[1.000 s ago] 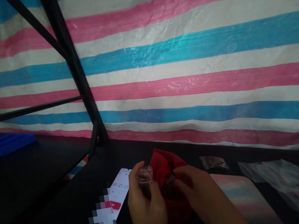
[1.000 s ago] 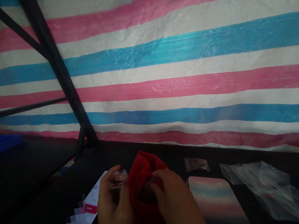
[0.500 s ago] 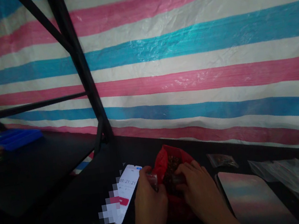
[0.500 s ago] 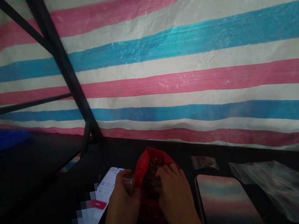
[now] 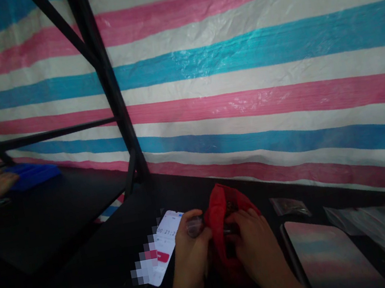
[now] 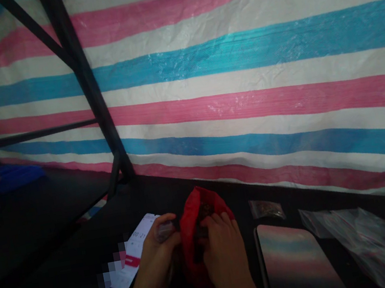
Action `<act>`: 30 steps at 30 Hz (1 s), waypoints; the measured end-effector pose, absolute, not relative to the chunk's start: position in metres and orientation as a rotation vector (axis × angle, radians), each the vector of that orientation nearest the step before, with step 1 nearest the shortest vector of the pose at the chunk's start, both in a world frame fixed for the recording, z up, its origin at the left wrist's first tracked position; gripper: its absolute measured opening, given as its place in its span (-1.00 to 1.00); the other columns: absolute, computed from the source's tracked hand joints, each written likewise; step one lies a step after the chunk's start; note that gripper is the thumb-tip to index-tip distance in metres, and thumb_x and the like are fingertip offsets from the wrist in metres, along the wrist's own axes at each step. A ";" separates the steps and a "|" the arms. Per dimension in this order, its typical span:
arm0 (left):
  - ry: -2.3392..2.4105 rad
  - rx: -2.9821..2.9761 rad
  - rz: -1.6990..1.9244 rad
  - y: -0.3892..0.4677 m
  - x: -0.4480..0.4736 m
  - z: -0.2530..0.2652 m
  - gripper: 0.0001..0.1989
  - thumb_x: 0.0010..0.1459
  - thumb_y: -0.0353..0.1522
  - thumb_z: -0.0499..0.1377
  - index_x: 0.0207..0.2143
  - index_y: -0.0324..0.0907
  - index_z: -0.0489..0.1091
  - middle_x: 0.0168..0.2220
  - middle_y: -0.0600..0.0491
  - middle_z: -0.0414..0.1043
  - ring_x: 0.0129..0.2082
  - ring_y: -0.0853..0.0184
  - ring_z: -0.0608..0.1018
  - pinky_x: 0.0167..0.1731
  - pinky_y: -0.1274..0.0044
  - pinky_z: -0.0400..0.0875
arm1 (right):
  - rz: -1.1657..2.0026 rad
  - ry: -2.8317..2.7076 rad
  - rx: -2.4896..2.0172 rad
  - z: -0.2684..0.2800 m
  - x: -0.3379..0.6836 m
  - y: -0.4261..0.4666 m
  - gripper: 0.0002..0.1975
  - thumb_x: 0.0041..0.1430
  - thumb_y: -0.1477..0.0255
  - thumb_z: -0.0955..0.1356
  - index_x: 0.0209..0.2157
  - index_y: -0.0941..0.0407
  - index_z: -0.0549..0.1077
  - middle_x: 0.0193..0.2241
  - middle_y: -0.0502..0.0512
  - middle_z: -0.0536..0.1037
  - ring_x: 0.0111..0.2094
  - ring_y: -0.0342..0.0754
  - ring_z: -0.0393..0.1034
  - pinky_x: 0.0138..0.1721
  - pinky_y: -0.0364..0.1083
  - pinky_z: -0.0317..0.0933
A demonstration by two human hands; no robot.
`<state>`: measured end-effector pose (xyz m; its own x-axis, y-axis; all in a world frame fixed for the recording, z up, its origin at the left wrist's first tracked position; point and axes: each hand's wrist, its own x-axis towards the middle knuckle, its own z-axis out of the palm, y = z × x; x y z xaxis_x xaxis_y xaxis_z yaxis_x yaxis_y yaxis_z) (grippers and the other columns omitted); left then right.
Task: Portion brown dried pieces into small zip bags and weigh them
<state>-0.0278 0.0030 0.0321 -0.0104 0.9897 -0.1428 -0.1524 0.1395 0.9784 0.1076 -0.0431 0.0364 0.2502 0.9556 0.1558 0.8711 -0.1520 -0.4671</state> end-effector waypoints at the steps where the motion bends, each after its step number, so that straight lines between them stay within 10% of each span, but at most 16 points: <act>1: 1.145 0.969 1.182 0.002 -0.027 0.032 -0.46 -0.19 -0.34 0.31 -0.05 -0.12 0.42 -0.39 0.13 0.55 -0.46 0.30 0.57 -0.44 0.52 0.45 | 0.263 -1.652 -2.050 0.036 0.106 -0.042 -0.68 0.20 0.65 0.34 -0.11 0.10 0.63 -0.03 0.22 0.67 0.15 0.24 0.42 0.17 0.14 0.14; 17: 1.091 0.815 1.077 0.006 -0.026 0.029 -0.54 -0.21 -0.40 0.26 -0.13 -0.10 0.45 -0.58 0.23 0.45 -0.73 0.45 0.34 -0.72 0.64 0.10 | 0.665 -1.392 -1.804 0.038 0.123 -0.045 -0.75 0.09 0.54 0.41 -0.21 0.05 0.66 -0.13 0.09 0.72 -0.03 0.12 0.54 0.05 0.03 0.25; 30: 1.062 0.761 1.089 0.010 -0.034 0.033 -0.65 -0.22 -0.42 0.23 -0.26 -0.12 0.42 -0.52 0.23 0.41 -0.58 0.39 0.45 -0.58 0.58 0.29 | 0.854 -1.344 -1.614 0.040 0.131 -0.054 -0.75 0.12 0.51 0.35 -0.19 0.07 0.63 -0.22 0.06 0.70 -0.15 0.08 0.57 -0.08 0.00 0.32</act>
